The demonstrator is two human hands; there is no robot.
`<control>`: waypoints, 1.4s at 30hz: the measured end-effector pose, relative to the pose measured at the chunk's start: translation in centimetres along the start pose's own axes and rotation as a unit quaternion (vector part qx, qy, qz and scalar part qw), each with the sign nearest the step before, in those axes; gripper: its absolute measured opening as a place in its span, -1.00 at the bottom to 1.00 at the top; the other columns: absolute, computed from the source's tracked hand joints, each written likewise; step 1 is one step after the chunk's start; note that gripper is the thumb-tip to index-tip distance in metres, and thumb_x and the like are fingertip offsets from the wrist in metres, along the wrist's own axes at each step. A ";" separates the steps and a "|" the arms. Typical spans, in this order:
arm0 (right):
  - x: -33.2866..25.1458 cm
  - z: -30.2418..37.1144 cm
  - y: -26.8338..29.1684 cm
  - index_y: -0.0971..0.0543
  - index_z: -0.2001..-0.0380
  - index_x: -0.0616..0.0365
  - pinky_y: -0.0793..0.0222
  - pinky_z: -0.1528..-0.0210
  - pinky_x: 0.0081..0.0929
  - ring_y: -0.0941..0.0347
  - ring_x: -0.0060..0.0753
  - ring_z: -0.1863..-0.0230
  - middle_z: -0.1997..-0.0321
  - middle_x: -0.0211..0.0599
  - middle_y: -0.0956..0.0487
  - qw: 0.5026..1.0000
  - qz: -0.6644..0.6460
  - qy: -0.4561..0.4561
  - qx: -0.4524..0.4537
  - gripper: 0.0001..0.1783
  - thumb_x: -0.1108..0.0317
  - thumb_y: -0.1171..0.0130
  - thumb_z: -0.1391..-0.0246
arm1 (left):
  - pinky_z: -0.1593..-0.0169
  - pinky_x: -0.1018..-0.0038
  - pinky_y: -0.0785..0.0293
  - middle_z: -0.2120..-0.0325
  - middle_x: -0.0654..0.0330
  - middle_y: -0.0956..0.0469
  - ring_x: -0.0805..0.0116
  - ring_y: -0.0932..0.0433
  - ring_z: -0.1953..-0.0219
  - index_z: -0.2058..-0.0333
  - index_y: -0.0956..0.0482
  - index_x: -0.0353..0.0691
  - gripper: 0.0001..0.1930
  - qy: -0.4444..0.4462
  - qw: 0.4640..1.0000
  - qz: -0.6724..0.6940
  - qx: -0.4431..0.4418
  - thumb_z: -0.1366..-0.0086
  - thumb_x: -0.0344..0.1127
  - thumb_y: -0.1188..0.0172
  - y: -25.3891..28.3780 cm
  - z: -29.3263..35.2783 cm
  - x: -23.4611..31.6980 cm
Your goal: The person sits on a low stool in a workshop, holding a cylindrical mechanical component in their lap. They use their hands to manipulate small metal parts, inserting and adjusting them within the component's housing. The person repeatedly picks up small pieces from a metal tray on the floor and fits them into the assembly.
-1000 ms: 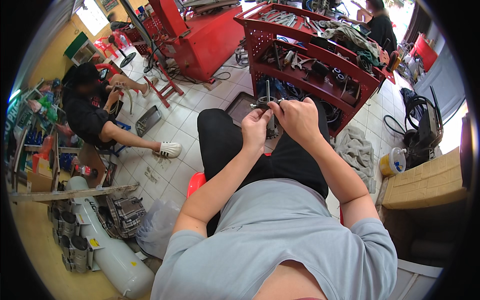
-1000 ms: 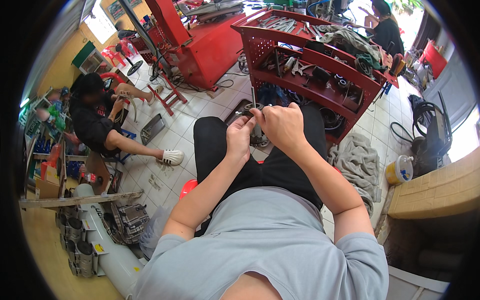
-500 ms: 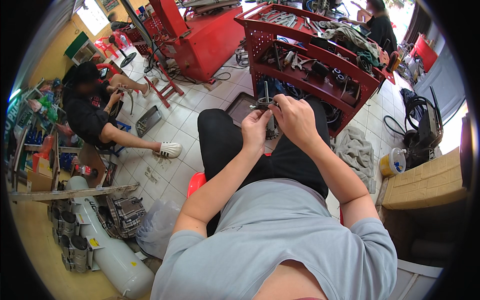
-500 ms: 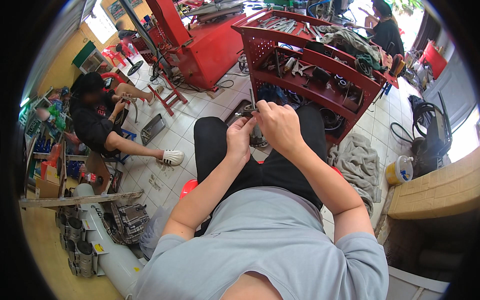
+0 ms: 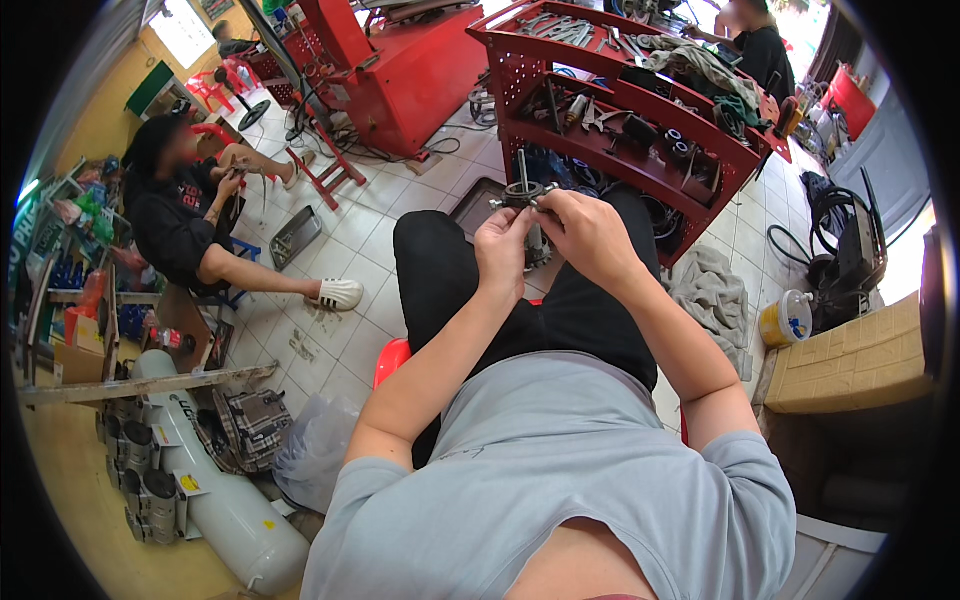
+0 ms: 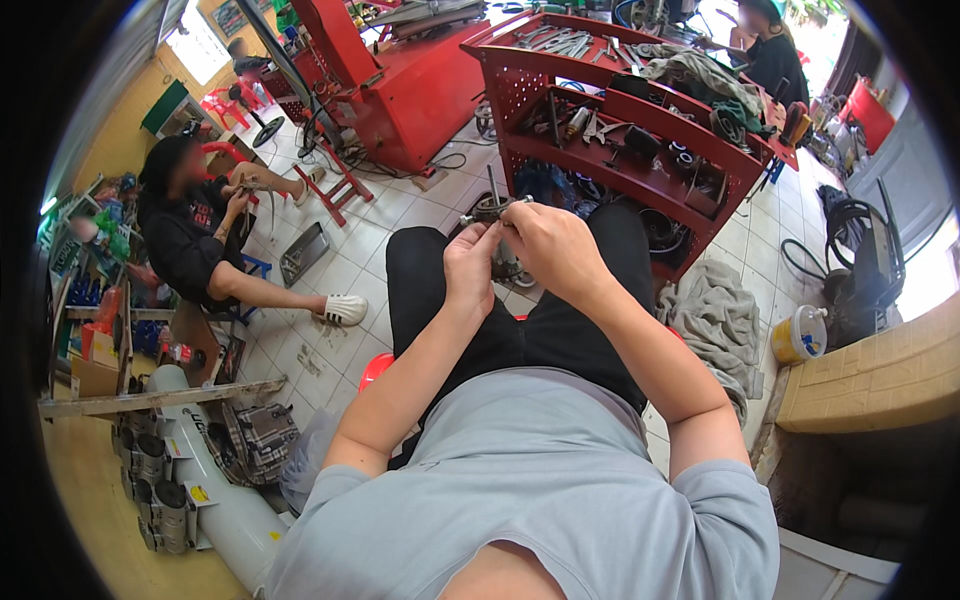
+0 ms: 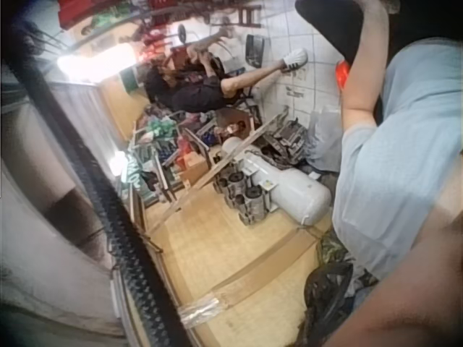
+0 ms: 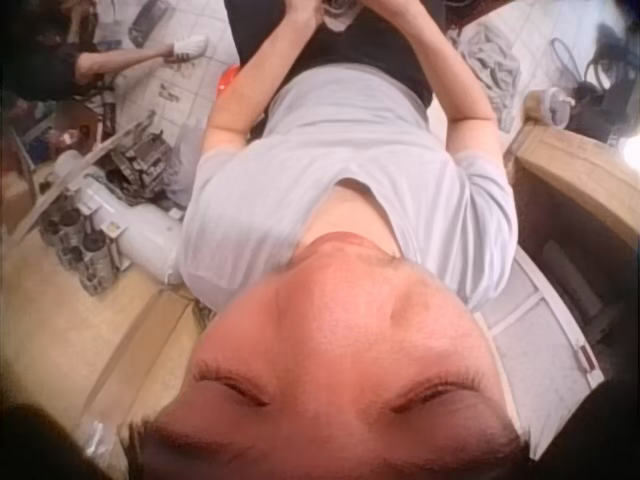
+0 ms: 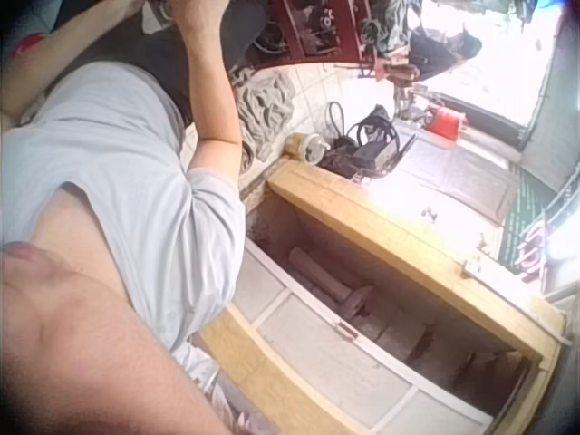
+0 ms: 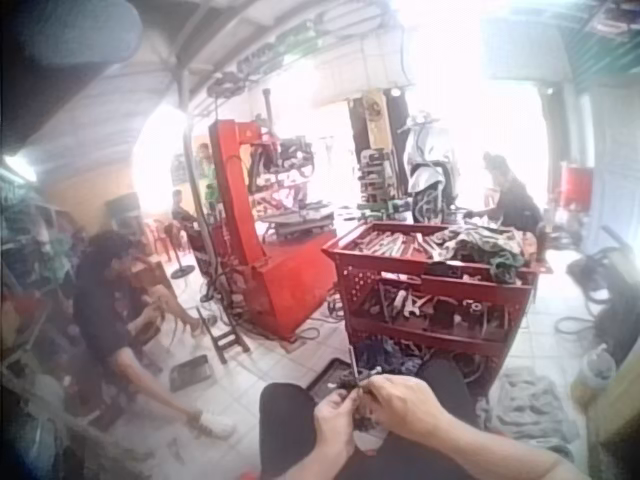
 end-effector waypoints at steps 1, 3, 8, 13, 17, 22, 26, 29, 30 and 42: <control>0.1 0.0 -0.1 -0.48 0.47 0.19 -0.41 0.40 -0.26 -0.52 -0.12 0.46 0.51 -0.20 -0.55 1.000 0.021 -0.011 0.000 -0.81 0.30 -0.19 -0.01 | 0.29 0.66 -0.35 0.42 0.29 -0.56 0.59 -0.46 0.41 0.35 -0.55 -0.30 -0.96 0.001 1.000 -0.006 0.002 -0.26 -0.48 -0.15 0.0 0.0 0.0; 0.1 0.1 -0.1 -0.46 0.53 0.16 -0.38 0.46 -0.28 -0.51 -0.16 0.52 0.57 -0.24 -0.54 0.998 0.066 -0.019 0.002 -0.76 0.23 -0.19 -0.03 | 0.25 0.65 -0.36 0.40 0.28 -0.57 0.57 -0.47 0.38 0.32 -0.55 -0.31 -0.95 0.003 1.000 -0.017 0.007 -0.25 -0.49 -0.15 0.0 0.2 0.0; 0.1 0.2 -0.2 -0.45 0.65 0.09 -0.28 0.55 -0.36 -0.48 -0.24 0.64 0.69 -0.29 -0.50 0.985 0.170 -0.026 -0.008 -0.63 0.07 -0.17 -0.06 | 0.16 0.63 -0.36 0.35 0.22 -0.56 0.53 -0.49 0.30 0.29 -0.54 -0.35 -0.92 0.003 0.999 -0.049 0.012 -0.26 -0.50 -0.13 -0.1 0.4 -0.1; 0.2 0.2 -0.4 -0.46 0.66 0.09 -0.27 0.55 -0.35 -0.45 -0.22 0.68 0.71 -0.27 -0.49 0.983 0.174 -0.046 -0.031 -0.58 0.01 -0.14 -0.08 | 0.22 0.65 -0.36 0.37 0.23 -0.56 0.56 -0.49 0.33 0.28 -0.54 -0.36 -0.92 -0.004 0.999 -0.034 0.002 -0.27 -0.50 -0.12 0.1 0.2 -0.5; -0.8 -0.3 1.0 -0.50 0.53 0.12 -0.31 0.50 -0.33 -0.47 -0.15 0.60 0.66 -0.22 -0.50 0.986 0.150 -0.058 -0.047 -0.69 0.10 -0.16 -0.07 | 0.34 0.69 -0.37 0.40 0.26 -0.58 0.64 -0.49 0.41 0.27 -0.53 -0.37 -0.91 -0.035 0.999 0.011 -0.007 -0.29 -0.47 -0.13 0.2 -0.1 -0.7; -0.1 -0.6 1.3 -0.49 0.38 0.18 -0.36 0.37 -0.28 -0.51 -0.13 0.43 0.51 -0.17 -0.54 0.997 0.013 0.076 -0.006 -0.78 0.25 -0.19 -0.03 | 0.19 0.66 -0.36 0.39 0.26 -0.57 0.60 -0.49 0.33 0.31 -0.54 -0.33 -0.94 -0.024 1.000 -0.007 -0.016 -0.26 -0.47 -0.15 0.0 -0.1 -0.1; 0.1 -0.3 0.7 -0.47 0.45 0.16 -0.34 0.37 -0.25 -0.49 -0.12 0.45 0.55 -0.18 -0.53 0.999 0.024 0.033 -0.034 -0.80 0.26 -0.18 -0.04 | 0.27 0.66 -0.35 0.41 0.29 -0.57 0.61 -0.48 0.39 0.32 -0.55 -0.31 -0.95 -0.016 0.999 -0.027 0.008 -0.26 -0.48 -0.14 -0.2 0.3 0.3; -0.2 -0.4 0.3 -0.45 0.53 0.13 -0.33 0.43 -0.26 -0.49 -0.16 0.55 0.64 -0.22 -0.52 0.992 0.112 0.024 -0.052 -0.74 0.19 -0.16 -0.06 | 0.30 0.66 -0.35 0.42 0.29 -0.57 0.61 -0.47 0.41 0.33 -0.55 -0.31 -0.95 -0.030 0.998 -0.056 0.016 -0.26 -0.50 -0.13 0.3 0.2 0.0; -0.2 -0.3 0.1 -0.45 0.54 0.13 -0.32 0.44 -0.25 -0.49 -0.16 0.58 0.66 -0.22 -0.52 0.990 0.125 0.011 -0.062 -0.73 0.17 -0.15 -0.06 | 0.30 0.66 -0.36 0.43 0.28 -0.57 0.61 -0.47 0.42 0.33 -0.56 -0.30 -0.95 -0.040 0.997 -0.068 0.015 -0.26 -0.50 -0.13 0.5 -0.1 -0.3; -0.9 0.1 -0.2 -0.44 0.58 0.20 -0.38 0.50 -0.15 -0.49 0.01 0.54 0.62 -0.07 -0.50 0.995 0.027 -0.089 -0.049 -0.68 0.20 -0.09 -0.13 | 0.25 0.69 -0.37 0.37 0.25 -0.60 0.63 -0.49 0.36 0.25 -0.55 -0.40 -0.87 -0.087 0.990 -0.106 -0.018 -0.30 -0.44 -0.14 1.0 -0.7 -1.1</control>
Point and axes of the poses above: each hand's wrist, its own z-axis away from the middle knuckle, its own y-axis out of the back of the hand, x = y × z, the point moved 2 cm from there along -z, towards the middle knuckle
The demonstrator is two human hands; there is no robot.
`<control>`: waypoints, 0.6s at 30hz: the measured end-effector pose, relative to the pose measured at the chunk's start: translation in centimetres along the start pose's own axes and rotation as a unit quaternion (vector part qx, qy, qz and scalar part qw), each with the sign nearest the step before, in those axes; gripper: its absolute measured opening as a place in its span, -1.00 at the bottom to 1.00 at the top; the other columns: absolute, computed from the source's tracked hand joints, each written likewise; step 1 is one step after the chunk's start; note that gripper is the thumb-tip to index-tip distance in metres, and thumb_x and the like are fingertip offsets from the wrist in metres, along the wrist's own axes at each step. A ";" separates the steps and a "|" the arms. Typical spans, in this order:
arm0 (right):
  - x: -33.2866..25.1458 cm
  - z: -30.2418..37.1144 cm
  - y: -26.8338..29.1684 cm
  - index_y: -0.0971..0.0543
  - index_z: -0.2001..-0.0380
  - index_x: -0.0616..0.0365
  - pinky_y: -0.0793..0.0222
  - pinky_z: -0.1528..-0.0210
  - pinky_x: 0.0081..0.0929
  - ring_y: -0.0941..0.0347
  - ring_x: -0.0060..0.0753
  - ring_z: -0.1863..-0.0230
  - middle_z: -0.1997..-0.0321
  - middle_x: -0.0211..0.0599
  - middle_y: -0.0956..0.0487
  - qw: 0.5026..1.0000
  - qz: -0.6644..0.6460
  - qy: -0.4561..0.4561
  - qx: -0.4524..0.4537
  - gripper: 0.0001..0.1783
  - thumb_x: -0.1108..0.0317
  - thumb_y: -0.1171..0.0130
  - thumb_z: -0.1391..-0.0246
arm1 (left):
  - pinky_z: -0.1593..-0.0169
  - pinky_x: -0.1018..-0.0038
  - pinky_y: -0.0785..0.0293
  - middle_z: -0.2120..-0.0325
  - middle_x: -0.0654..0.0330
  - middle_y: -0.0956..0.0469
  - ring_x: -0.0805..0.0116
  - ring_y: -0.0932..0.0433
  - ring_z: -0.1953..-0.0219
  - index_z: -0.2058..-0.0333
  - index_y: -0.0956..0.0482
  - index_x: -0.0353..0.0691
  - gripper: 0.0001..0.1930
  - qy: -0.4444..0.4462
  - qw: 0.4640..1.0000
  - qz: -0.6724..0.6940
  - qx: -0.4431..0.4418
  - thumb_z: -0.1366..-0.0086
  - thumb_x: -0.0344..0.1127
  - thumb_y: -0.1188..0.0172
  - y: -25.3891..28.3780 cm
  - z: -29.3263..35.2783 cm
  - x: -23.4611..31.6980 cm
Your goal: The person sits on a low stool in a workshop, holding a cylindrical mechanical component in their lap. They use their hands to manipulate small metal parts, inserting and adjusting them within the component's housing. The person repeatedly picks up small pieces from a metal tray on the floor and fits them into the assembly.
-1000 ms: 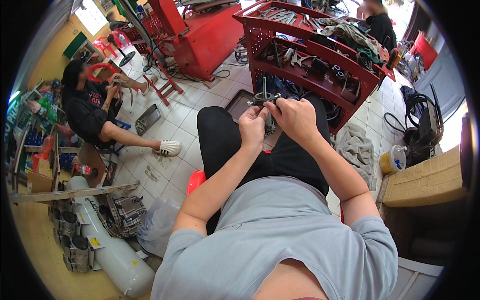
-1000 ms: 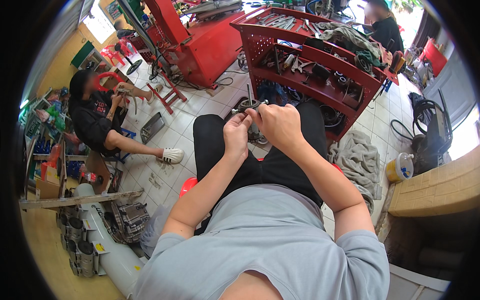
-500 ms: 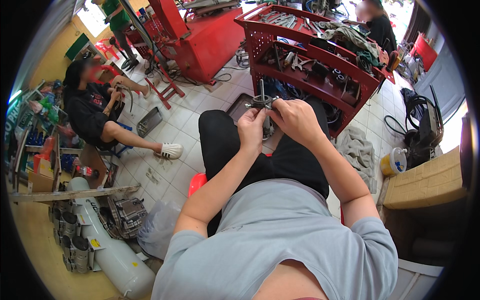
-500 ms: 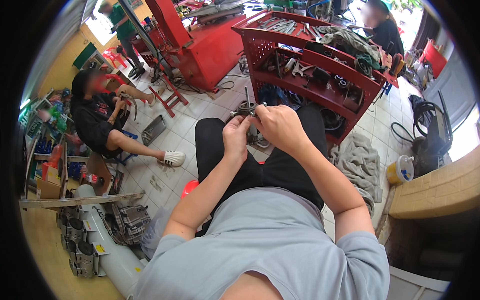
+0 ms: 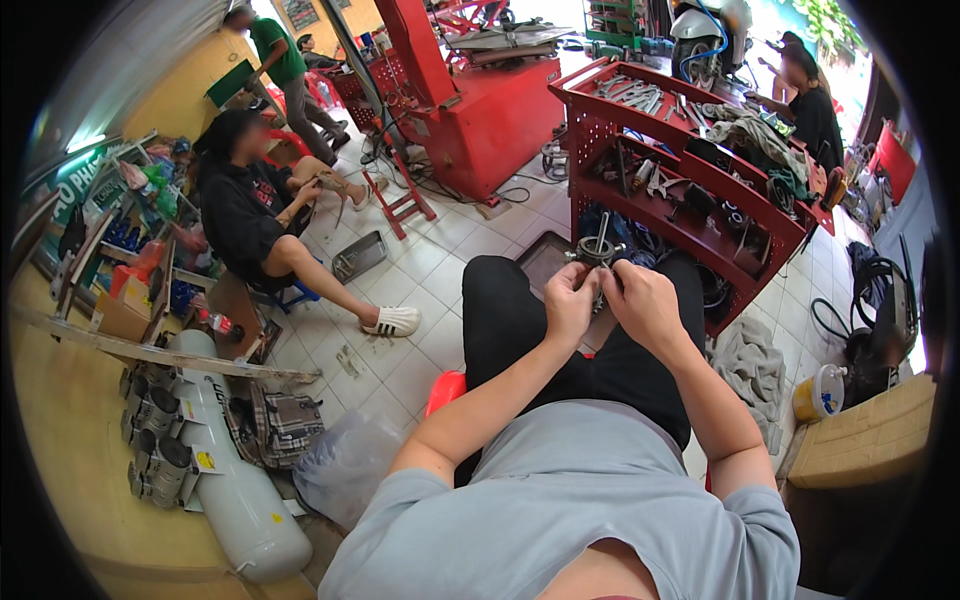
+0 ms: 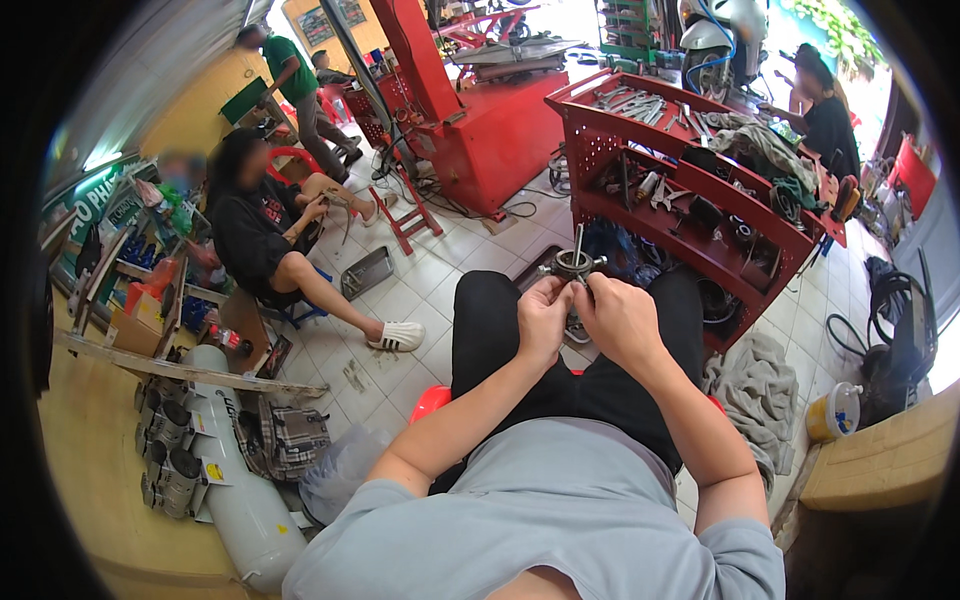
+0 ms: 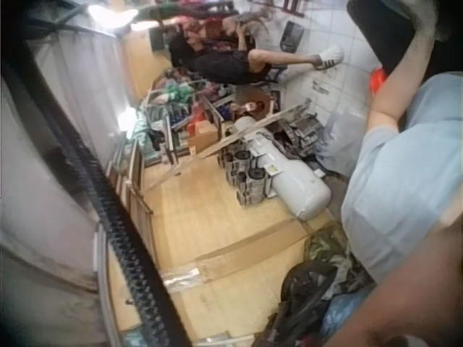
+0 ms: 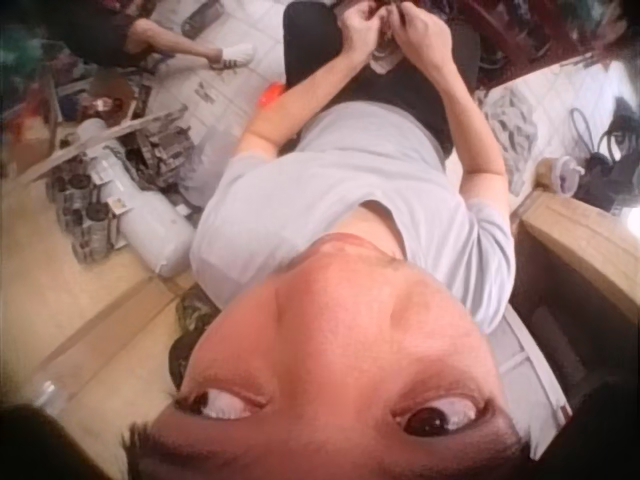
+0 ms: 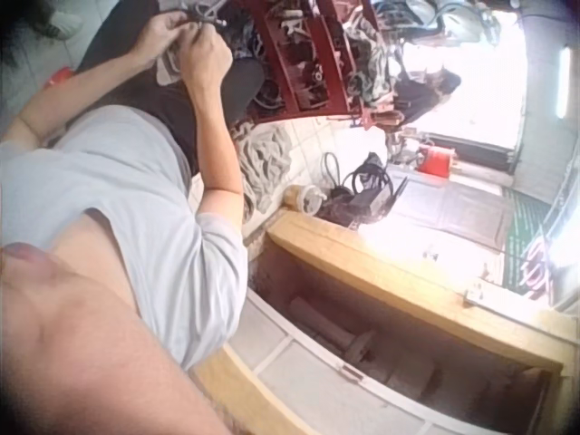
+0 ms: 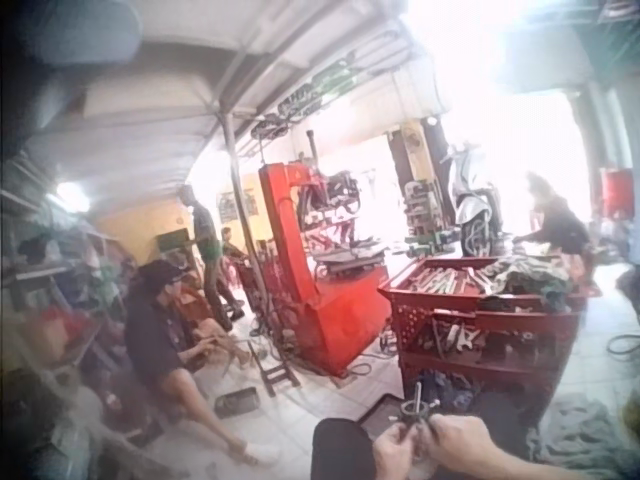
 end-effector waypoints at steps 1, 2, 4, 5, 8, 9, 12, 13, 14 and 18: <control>0.3 0.0 -0.2 -0.44 0.57 0.21 -0.37 0.48 -0.15 -0.49 0.03 0.53 0.61 -0.05 -0.50 1.000 -0.023 -0.016 0.001 -0.69 0.21 -0.08 -0.14 | 0.25 0.70 -0.37 0.37 0.26 -0.60 0.63 -0.48 0.36 0.25 -0.56 -0.40 -0.86 -0.005 1.000 0.000 -0.003 -0.30 -0.43 -0.14 -0.1 0.0 0.1; 0.5 0.0 -0.3 -0.45 0.56 0.21 -0.37 0.47 -0.15 -0.49 0.04 0.51 0.60 -0.04 -0.50 0.998 -0.046 -0.032 0.002 -0.69 0.22 -0.07 -0.15 | 0.25 0.70 -0.37 0.38 0.26 -0.59 0.64 -0.48 0.36 0.25 -0.56 -0.40 -0.86 -0.011 1.000 0.001 -0.006 -0.30 -0.42 -0.14 -0.3 0.0 0.3; -0.3 0.0 0.3 -0.45 0.52 0.22 -0.35 0.45 -0.15 -0.48 0.06 0.49 0.58 -0.02 -0.49 0.993 -0.114 -0.036 0.023 -0.72 0.24 -0.06 -0.16 | 0.30 0.72 -0.33 0.42 0.31 -0.57 0.67 -0.45 0.40 0.26 -0.57 -0.36 -0.85 -0.009 1.000 -0.017 0.017 -0.32 -0.38 -0.13 -0.3 -0.3 0.5; -0.7 0.0 0.4 -0.45 0.51 0.22 -0.35 0.44 -0.15 -0.47 0.06 0.48 0.58 -0.01 -0.48 0.988 -0.147 -0.039 0.034 -0.73 0.25 -0.05 -0.17 | 0.32 0.73 -0.31 0.43 0.34 -0.56 0.69 -0.43 0.41 0.27 -0.57 -0.35 -0.85 -0.008 0.999 -0.025 0.027 -0.33 -0.36 -0.12 -0.3 -0.4 0.7; -1.1 -0.2 0.7 -0.47 0.45 0.21 -0.33 0.44 -0.15 -0.46 0.07 0.48 0.57 -0.01 -0.47 0.985 -0.156 -0.021 0.069 -0.77 0.27 -0.04 -0.17 | 0.41 0.74 -0.21 0.52 0.42 -0.50 0.72 -0.34 0.50 0.31 -0.59 -0.27 -0.84 0.025 0.998 0.053 0.012 -0.36 -0.32 -0.09 0.4 -0.4 -0.2; -0.7 -0.5 0.9 -0.48 0.42 0.21 -0.33 0.44 -0.18 -0.46 0.08 0.48 0.57 0.00 -0.47 0.985 -0.149 -0.028 0.079 -0.77 0.26 -0.04 -0.18 | 0.47 0.72 -0.14 0.57 0.46 -0.44 0.71 -0.26 0.57 0.36 -0.58 -0.20 -0.84 0.051 0.996 0.066 0.019 -0.36 -0.29 -0.09 0.4 -0.1 0.1; 1.2 -1.0 1.3 -0.54 0.41 0.21 -0.33 0.43 -0.24 -0.49 0.05 0.46 0.51 0.02 -0.52 0.974 -0.189 -0.114 0.048 -0.75 0.23 -0.08 -0.14 | 0.46 0.70 -0.17 0.53 0.44 -0.49 0.69 -0.28 0.56 0.38 -0.57 -0.16 -0.86 0.049 0.988 0.143 0.020 -0.35 -0.29 -0.12 -0.1 0.0 0.4; 1.3 -1.2 1.7 -0.55 0.40 0.21 -0.35 0.43 -0.25 -0.49 0.03 0.46 0.50 0.00 -0.53 0.977 -0.180 -0.113 0.031 -0.75 0.22 -0.09 -0.13 | 0.47 0.72 -0.20 0.51 0.43 -0.53 0.72 -0.33 0.56 0.36 -0.59 -0.17 -0.87 0.048 0.988 0.143 0.014 -0.34 -0.29 -0.13 0.3 -0.3 0.4; 1.3 -1.3 2.1 -0.56 0.40 0.21 -0.36 0.42 -0.26 -0.50 0.01 0.45 0.50 -0.02 -0.55 0.979 -0.171 -0.110 0.013 -0.75 0.22 -0.10 -0.12 | 0.49 0.74 -0.23 0.50 0.43 -0.56 0.74 -0.39 0.56 0.34 -0.60 -0.18 -0.87 0.047 0.989 0.143 0.009 -0.33 -0.30 -0.14 0.5 -0.4 0.2; 1.3 -1.3 2.2 -0.58 0.37 0.20 -0.41 0.37 -0.27 -0.52 -0.06 0.43 0.48 -0.13 -0.58 0.991 -0.117 -0.057 0.002 -0.75 0.21 -0.15 -0.06 | 0.46 0.75 -0.18 0.50 0.44 -0.56 0.75 -0.35 0.54 0.35 -0.61 -0.17 -0.90 0.044 0.988 0.147 0.003 -0.31 -0.30 -0.18 0.6 -0.7 0.4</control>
Point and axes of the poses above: each hand's wrist, its own z-axis away from the middle knuckle, its own y-axis out of the back of the hand, x = y × z, the point moved 2 cm from there along -z, towards the middle knuckle
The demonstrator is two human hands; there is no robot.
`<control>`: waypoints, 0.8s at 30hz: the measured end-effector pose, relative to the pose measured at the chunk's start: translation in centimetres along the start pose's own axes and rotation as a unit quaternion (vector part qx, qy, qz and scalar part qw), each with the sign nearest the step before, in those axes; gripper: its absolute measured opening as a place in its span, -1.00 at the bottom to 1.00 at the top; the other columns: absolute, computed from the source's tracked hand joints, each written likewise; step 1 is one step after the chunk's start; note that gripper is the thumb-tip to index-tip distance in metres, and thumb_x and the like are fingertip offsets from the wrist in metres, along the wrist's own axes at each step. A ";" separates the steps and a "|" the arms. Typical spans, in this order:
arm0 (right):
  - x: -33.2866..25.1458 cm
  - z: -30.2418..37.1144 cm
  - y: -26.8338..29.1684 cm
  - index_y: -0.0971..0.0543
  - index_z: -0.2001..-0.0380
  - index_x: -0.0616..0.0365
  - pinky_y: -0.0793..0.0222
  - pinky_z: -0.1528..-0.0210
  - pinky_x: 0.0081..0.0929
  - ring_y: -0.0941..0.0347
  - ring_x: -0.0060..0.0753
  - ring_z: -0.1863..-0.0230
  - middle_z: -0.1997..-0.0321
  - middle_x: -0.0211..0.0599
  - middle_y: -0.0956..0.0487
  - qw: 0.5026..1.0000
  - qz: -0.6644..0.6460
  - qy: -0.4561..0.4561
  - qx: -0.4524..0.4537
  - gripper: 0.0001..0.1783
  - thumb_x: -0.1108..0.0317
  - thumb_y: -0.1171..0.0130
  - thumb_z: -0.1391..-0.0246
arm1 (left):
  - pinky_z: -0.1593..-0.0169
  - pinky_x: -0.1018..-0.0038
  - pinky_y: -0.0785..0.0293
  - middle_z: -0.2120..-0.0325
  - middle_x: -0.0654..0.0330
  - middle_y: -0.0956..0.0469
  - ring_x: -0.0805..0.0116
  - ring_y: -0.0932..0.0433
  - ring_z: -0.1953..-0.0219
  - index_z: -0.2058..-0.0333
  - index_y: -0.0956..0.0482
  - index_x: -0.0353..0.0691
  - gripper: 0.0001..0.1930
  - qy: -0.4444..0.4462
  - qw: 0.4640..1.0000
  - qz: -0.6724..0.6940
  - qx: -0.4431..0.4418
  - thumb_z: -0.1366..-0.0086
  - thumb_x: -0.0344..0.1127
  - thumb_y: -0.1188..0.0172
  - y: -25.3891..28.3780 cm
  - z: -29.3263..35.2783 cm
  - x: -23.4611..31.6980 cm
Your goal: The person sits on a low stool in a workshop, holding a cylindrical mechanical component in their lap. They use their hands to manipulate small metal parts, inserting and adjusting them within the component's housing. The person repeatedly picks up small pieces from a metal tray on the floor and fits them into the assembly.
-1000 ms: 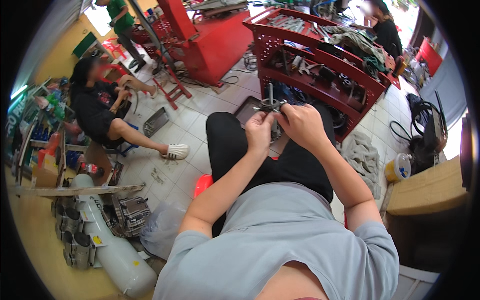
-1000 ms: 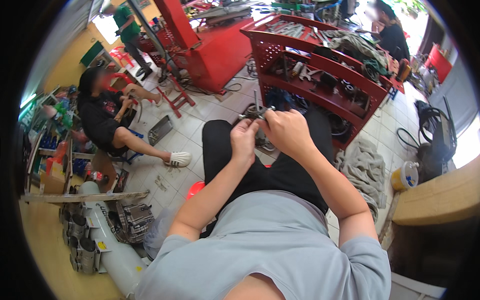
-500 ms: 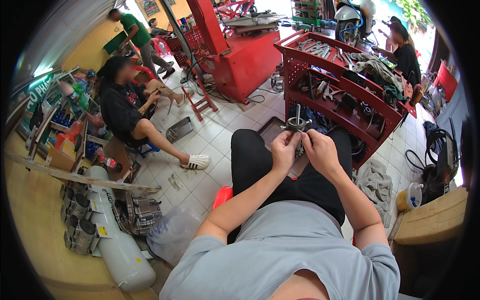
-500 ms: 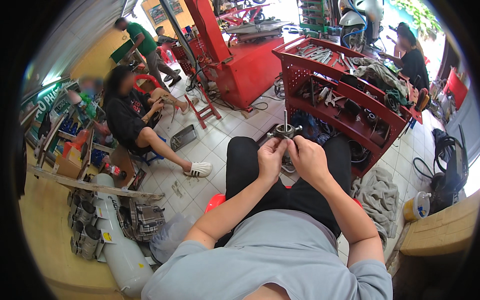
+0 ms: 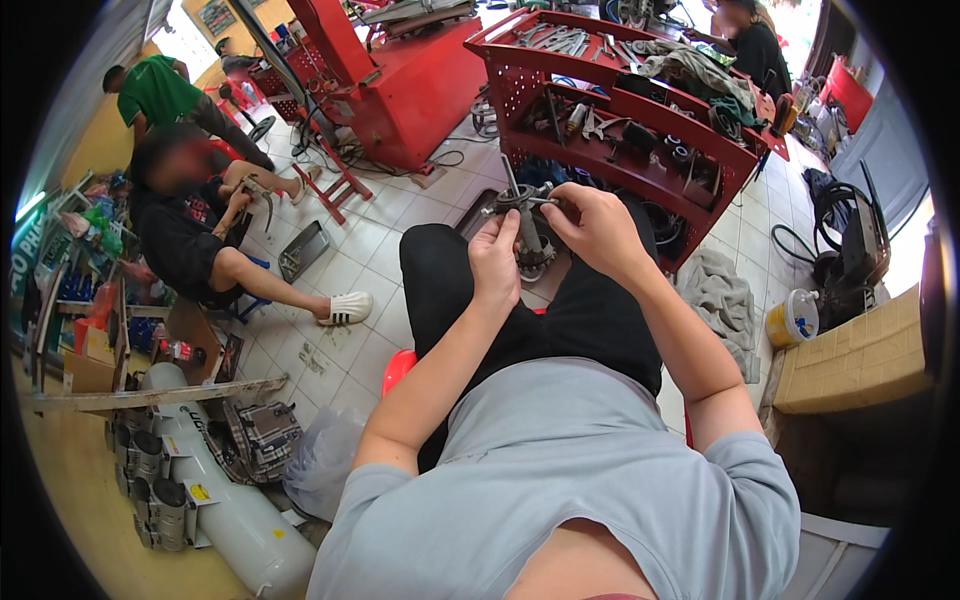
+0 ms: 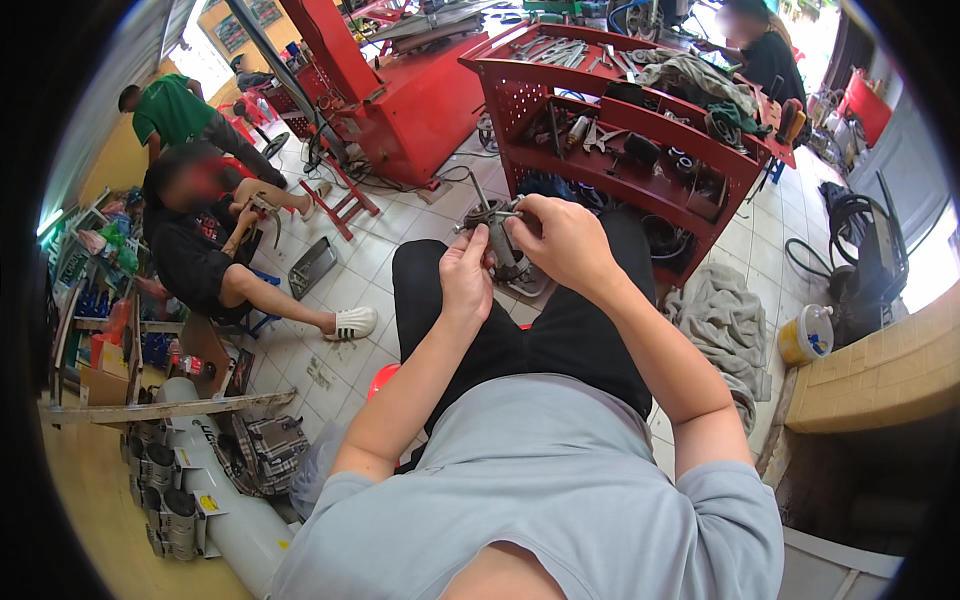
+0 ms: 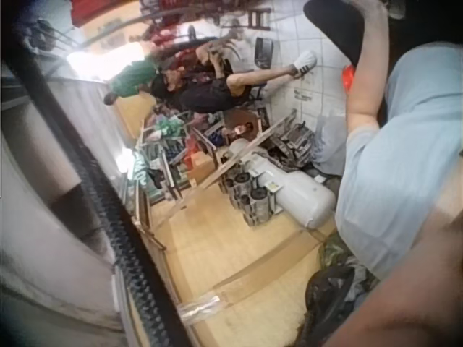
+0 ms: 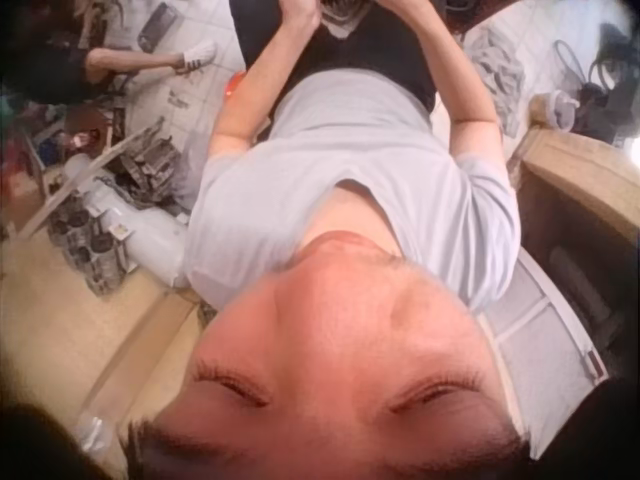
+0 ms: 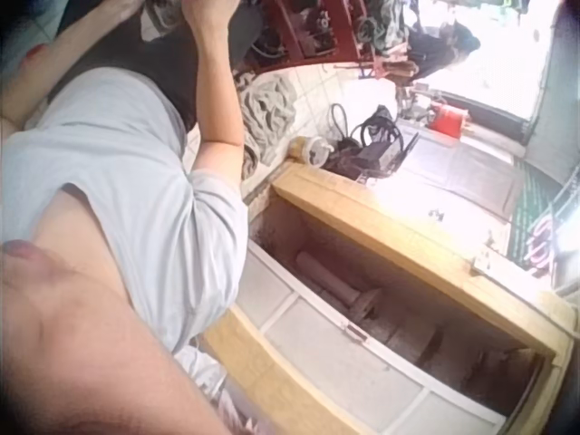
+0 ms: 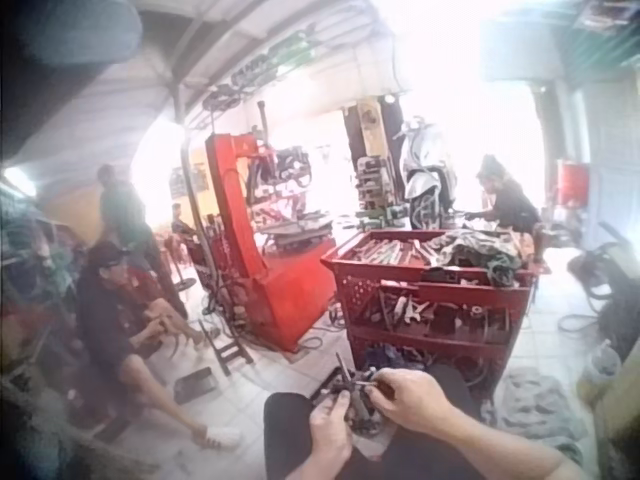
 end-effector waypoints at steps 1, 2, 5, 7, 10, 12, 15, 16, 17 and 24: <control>0.1 0.1 -0.2 -0.58 0.36 0.19 -0.42 0.36 -0.27 -0.53 -0.06 0.42 0.48 -0.14 -0.59 1.000 0.015 0.015 0.004 -0.75 0.21 -0.16 -0.05 | 0.45 0.75 -0.17 0.50 0.45 -0.55 0.75 -0.34 0.53 0.36 -0.61 -0.16 -0.90 0.001 1.000 -0.001 0.002 -0.30 -0.30 -0.19 0.0 -0.1 0.0; 0.2 0.3 -0.5 -0.58 0.36 0.19 -0.43 0.35 -0.27 -0.53 -0.07 0.41 0.48 -0.16 -0.59 0.999 0.031 0.030 0.008 -0.75 0.21 -0.17 -0.03 | 0.45 0.75 -0.16 0.51 0.45 -0.55 0.75 -0.33 0.53 0.36 -0.61 -0.16 -0.90 0.003 1.000 -0.003 0.004 -0.29 -0.30 -0.20 0.1 0.0 0.0; 0.1 0.6 -0.6 -0.58 0.32 0.18 -0.44 0.34 -0.25 -0.53 -0.07 0.39 0.46 -0.17 -0.59 0.998 0.045 0.042 0.008 -0.74 0.21 -0.19 -0.01 | 0.39 0.68 -0.18 0.46 0.41 -0.55 0.67 -0.35 0.46 0.32 -0.58 -0.16 -0.91 0.010 1.000 -0.005 0.000 -0.32 -0.32 -0.16 -0.3 0.4 0.6; 0.0 0.5 -0.6 -0.57 0.32 0.18 -0.44 0.35 -0.27 -0.54 -0.10 0.40 0.45 -0.16 -0.58 0.998 0.048 0.033 0.009 -0.75 0.22 -0.18 -0.02 | 0.39 0.68 -0.18 0.45 0.41 -0.55 0.67 -0.36 0.46 0.32 -0.58 -0.15 -0.91 0.015 1.000 -0.001 0.000 -0.32 -0.31 -0.16 0.0 0.2 0.4; 0.7 0.2 -0.9 -0.55 0.35 0.19 -0.42 0.39 -0.35 -0.55 -0.25 0.43 0.45 -0.17 -0.58 0.999 -0.029 -0.024 0.005 -0.80 0.27 -0.11 -0.08 | 0.39 0.67 -0.17 0.46 0.42 -0.55 0.67 -0.36 0.46 0.33 -0.58 -0.14 -0.92 0.018 1.000 0.005 0.004 -0.32 -0.31 -0.16 0.0 0.0 0.4; 3.3 -0.3 -1.9 -0.52 0.36 0.19 -0.40 0.44 -0.44 -0.54 -0.39 0.48 0.43 -0.21 -0.59 0.975 -0.197 -0.105 -0.011 -0.81 0.29 -0.04 -0.13 | 0.39 0.67 -0.17 0.46 0.42 -0.54 0.66 -0.35 0.46 0.34 -0.58 -0.14 -0.92 0.020 1.000 0.010 -0.002 -0.32 -0.31 -0.16 -0.1 0.1 0.3; 4.3 -0.4 -2.7 -0.39 0.34 0.10 -0.27 0.60 -0.61 -0.43 -0.58 0.58 0.31 -0.19 -0.62 0.847 -0.488 -0.204 -0.055 -0.83 0.27 0.12 -0.25 | 0.37 0.67 -0.16 0.46 0.42 -0.53 0.66 -0.35 0.46 0.35 -0.57 -0.13 -0.91 0.023 1.000 0.013 -0.011 -0.32 -0.30 -0.15 -0.1 0.1 0.4; 4.2 -0.4 -2.8 -0.37 0.34 0.08 -0.26 0.62 -0.61 -0.41 -0.57 0.60 0.30 -0.17 -0.62 0.802 -0.545 -0.235 -0.063 -0.83 0.26 0.15 -0.26 | 0.37 0.67 -0.16 0.46 0.43 -0.53 0.66 -0.34 0.46 0.36 -0.57 -0.12 -0.91 0.026 1.000 0.012 -0.008 -0.32 -0.30 -0.15 0.0 0.0 0.3; 4.5 -0.5 -3.3 -0.34 0.34 0.06 -0.21 0.67 -0.59 -0.37 -0.56 0.63 0.27 -0.12 -0.61 0.782 -0.572 -0.237 -0.068 -0.80 0.21 0.17 -0.26 | 0.36 0.66 -0.15 0.46 0.43 -0.53 0.66 -0.34 0.46 0.36 -0.56 -0.12 -0.91 0.028 1.000 0.010 -0.006 -0.33 -0.30 -0.15 0.1 0.0 0.2; 4.3 0.0 -3.6 -0.38 0.31 0.07 -0.15 0.70 -0.56 -0.33 -0.53 0.65 0.24 -0.09 -0.58 0.683 -0.654 -0.317 -0.072 -0.76 0.13 0.08 -0.22 | 0.37 0.68 -0.16 0.48 0.44 -0.52 0.68 -0.32 0.49 0.36 -0.58 -0.13 -0.90 0.016 1.000 0.009 -0.014 -0.32 -0.30 -0.16 0.0 0.0 0.3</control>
Point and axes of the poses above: each hand's wrist, its own z-axis away from the middle knuckle, its own y-axis out of the back of the hand, x = y × z, the point moved 2 cm from there along -z, towards the middle knuckle
